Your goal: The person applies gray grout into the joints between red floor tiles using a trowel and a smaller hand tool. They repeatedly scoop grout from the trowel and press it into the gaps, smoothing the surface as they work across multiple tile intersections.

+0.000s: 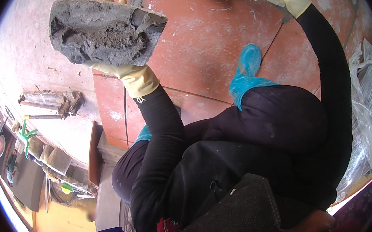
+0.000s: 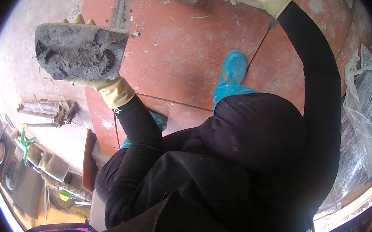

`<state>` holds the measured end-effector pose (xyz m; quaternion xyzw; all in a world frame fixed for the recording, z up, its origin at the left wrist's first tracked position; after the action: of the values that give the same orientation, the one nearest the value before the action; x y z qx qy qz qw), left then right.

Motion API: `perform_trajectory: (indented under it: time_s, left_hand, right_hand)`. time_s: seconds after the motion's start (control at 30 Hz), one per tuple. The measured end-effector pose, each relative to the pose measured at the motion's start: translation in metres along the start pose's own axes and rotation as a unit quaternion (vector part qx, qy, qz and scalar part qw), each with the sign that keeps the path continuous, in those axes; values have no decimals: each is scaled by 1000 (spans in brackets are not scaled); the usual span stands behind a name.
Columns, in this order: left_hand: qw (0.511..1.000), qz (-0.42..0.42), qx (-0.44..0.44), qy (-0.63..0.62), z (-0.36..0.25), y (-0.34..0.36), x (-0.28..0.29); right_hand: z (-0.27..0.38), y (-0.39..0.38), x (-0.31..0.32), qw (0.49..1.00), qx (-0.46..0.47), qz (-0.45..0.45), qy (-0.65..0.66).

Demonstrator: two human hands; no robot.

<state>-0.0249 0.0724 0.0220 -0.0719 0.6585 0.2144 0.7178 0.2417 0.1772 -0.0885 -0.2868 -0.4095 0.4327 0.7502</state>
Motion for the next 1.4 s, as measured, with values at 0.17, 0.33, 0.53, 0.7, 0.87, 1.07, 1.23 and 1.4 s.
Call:
perform_trajectory:
  time_s: [0.17, 0.33, 0.53, 0.7, 0.87, 1.07, 1.23, 1.4]
  left_hand:
    - [999, 20, 17, 48, 2, 0, 0]
    - [956, 1, -61, 289, -21, 4, 6]
    - [947, 0, -69, 314, -25, 3, 8]
    - [946, 6, -74, 316, -27, 5, 10]
    - [944, 8, -73, 321, -27, 5, 12]
    - [926, -11, -79, 370, -29, 4, 16]
    - [933, 6, -79, 352, -28, 4, 11]
    - [922, 2, -85, 378, -32, 4, 10]
  right_hand:
    - [12, 11, 3, 998, 5, -14, 61]
    - [9, 17, 9, 995, -2, -24, 101]
    - [11, 9, -2, 985, 2, 26, 169]
    - [19, -8, 5, 995, 54, -80, 21]
    - [21, -16, 11, 952, 84, -225, -190]
    - [11, 4, 22, 928, 30, -270, -256]
    - [8, 8, 30, 925, -1, -256, -279]
    - [16, -6, 33, 923, 28, -260, -282]
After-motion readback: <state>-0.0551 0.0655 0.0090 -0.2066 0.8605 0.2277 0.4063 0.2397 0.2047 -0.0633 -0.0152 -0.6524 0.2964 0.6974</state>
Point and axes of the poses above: each hand's wrist, its own y-axis towards the middle knuckle, its own x-axis out of the back of the hand, z = x × y, the point moved 9 cm from there along y, towards the middle knuckle, and after that the axes turned 13 degrees about -x, right-handed, at the moved point
